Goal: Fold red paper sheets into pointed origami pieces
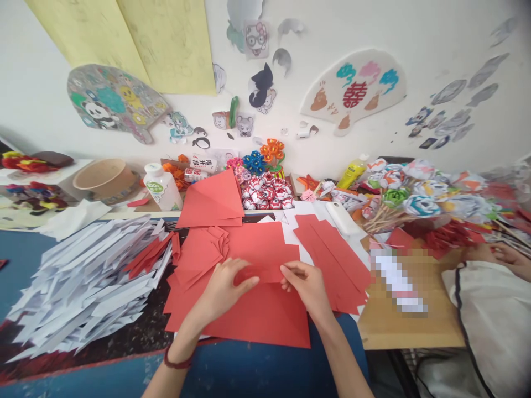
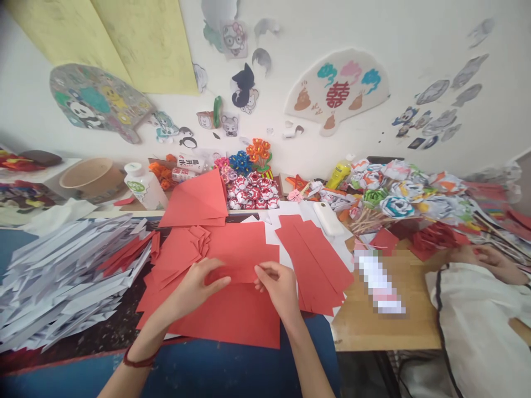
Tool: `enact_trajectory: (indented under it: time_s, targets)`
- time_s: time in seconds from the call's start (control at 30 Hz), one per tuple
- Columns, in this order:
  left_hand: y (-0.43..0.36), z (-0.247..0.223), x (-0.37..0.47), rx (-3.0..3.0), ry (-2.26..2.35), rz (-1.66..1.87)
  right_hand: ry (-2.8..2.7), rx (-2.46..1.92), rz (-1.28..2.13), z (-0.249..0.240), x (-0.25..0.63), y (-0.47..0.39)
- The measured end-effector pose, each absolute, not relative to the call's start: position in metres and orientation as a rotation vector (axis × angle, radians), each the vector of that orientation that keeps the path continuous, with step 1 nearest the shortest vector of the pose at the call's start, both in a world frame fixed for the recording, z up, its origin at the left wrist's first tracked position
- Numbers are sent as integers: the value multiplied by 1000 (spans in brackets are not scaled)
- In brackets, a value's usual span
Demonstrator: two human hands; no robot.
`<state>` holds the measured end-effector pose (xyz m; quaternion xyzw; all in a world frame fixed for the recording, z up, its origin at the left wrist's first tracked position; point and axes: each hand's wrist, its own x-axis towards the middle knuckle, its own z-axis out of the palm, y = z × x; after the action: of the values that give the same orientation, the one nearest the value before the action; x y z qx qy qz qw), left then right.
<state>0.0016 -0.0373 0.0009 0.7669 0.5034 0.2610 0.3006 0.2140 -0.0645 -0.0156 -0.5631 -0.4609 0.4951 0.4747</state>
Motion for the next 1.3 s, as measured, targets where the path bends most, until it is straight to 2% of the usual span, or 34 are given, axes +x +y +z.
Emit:
enact_trajectory:
  time_s: [0.13,0.3,0.5,0.7,0.93,1.1,1.3]
  targets:
    - [-36,-9,-2,1815,1311,754,-1048,-1327,1400,-22,215,-78]
    - [-26,-11,9,1696,1240,883,-1377,-1271,1574,-17,214,-83]
    - [-29,-14,15,1840,1317,657,-1425,-1515,1156,-18,205,-61]
    - [-34,-21,23,2098,1626,542,-1544,-1634,1132,-20,190,-52]
    - [-44,-33,31,2347,1816,660,-1775,-1920,551,-26,179,-50]
    - [-49,-40,33,2569,1817,757,-1791,-1772,334,-36,175,-54]
    - [-52,-38,29,2699,1742,743,-1868,-1527,247,-50,180,-57]
